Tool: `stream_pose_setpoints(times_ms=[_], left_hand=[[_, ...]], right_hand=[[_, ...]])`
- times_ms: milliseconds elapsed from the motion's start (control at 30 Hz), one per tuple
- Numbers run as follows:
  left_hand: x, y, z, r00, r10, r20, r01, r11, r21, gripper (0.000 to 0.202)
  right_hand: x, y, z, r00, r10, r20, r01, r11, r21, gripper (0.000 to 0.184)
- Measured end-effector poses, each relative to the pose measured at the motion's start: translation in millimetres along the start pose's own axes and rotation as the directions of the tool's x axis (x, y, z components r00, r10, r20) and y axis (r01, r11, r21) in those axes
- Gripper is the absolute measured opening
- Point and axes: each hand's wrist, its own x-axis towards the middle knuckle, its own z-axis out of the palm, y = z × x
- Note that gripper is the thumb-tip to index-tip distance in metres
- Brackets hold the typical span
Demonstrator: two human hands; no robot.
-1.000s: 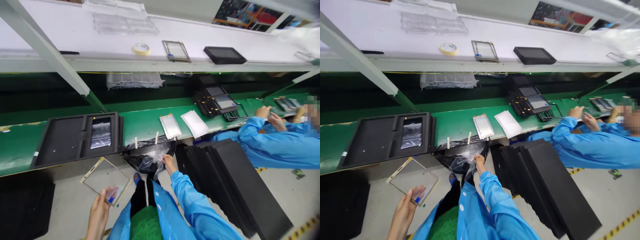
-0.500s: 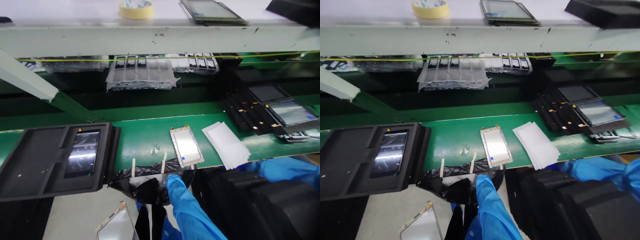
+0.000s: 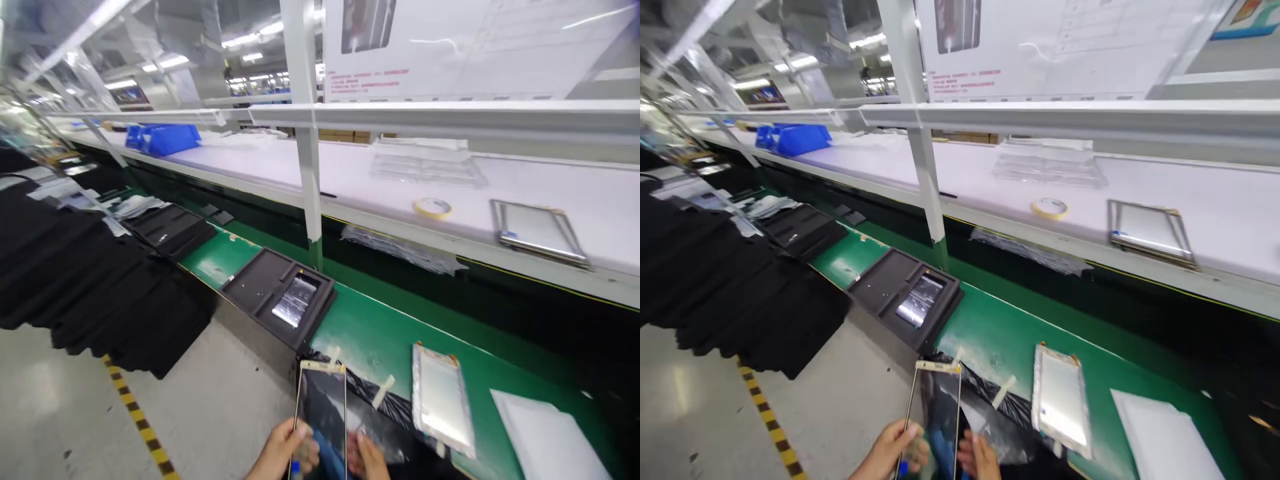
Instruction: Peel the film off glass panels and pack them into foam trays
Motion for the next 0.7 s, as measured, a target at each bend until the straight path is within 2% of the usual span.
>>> stream_pose_setpoints(times_ms=[67,133,233,333,433,500,600,633,700], left_hand=[[-11.8,21.3,20.4,0.998,0.048,0.042,-0.048,0.999,0.009,0.066],[-21.7,43.2,42.1,0.991,0.089,0.102,-0.091,0.996,0.017,0.06],[-33.0,72.6,70.0,0.972,0.13,0.197,-0.135,0.991,0.008,0.054],[-44.6,92.8,85.2,0.936,0.156,0.315,-0.158,0.987,-0.02,0.056],[-55.1,99.8,87.0,0.914,0.172,0.367,-0.168,0.985,-0.044,0.06],[-59.0,97.1,82.0,0.922,0.157,0.353,-0.157,0.987,-0.029,0.06],[-58.5,85.0,66.0,0.952,0.102,0.289,-0.113,0.993,0.023,0.064],[-56.6,79.5,58.9,0.962,0.087,0.259,-0.1,0.994,0.034,0.066],[-51.0,67.3,43.4,0.98,0.062,0.19,-0.072,0.996,0.044,0.069]], right_hand=[[-55.0,-37.8,23.1,0.994,-0.096,0.05,0.091,0.992,0.091,0.073],[-91.3,-78.0,40.2,0.969,-0.247,0.025,0.246,0.968,0.051,0.071],[-114.6,-118.6,46.7,0.902,-0.412,-0.13,0.403,0.911,-0.088,0.071],[-122.6,-142.2,35.0,0.828,-0.512,-0.227,0.495,0.859,-0.13,0.069],[-129.8,-180.3,5.6,0.752,-0.595,-0.284,0.591,0.799,-0.112,0.075],[-135.8,-222.1,-25.2,0.663,-0.667,-0.341,0.662,0.734,-0.148,0.08],[-140.3,-306.0,-81.9,0.499,-0.758,-0.42,0.72,0.633,-0.286,0.082],[-139.0,-337.8,-100.7,0.457,-0.774,-0.437,0.714,0.613,-0.337,0.081],[-130.9,-403.3,-133.4,0.405,-0.782,-0.473,0.658,0.609,-0.444,0.077]])
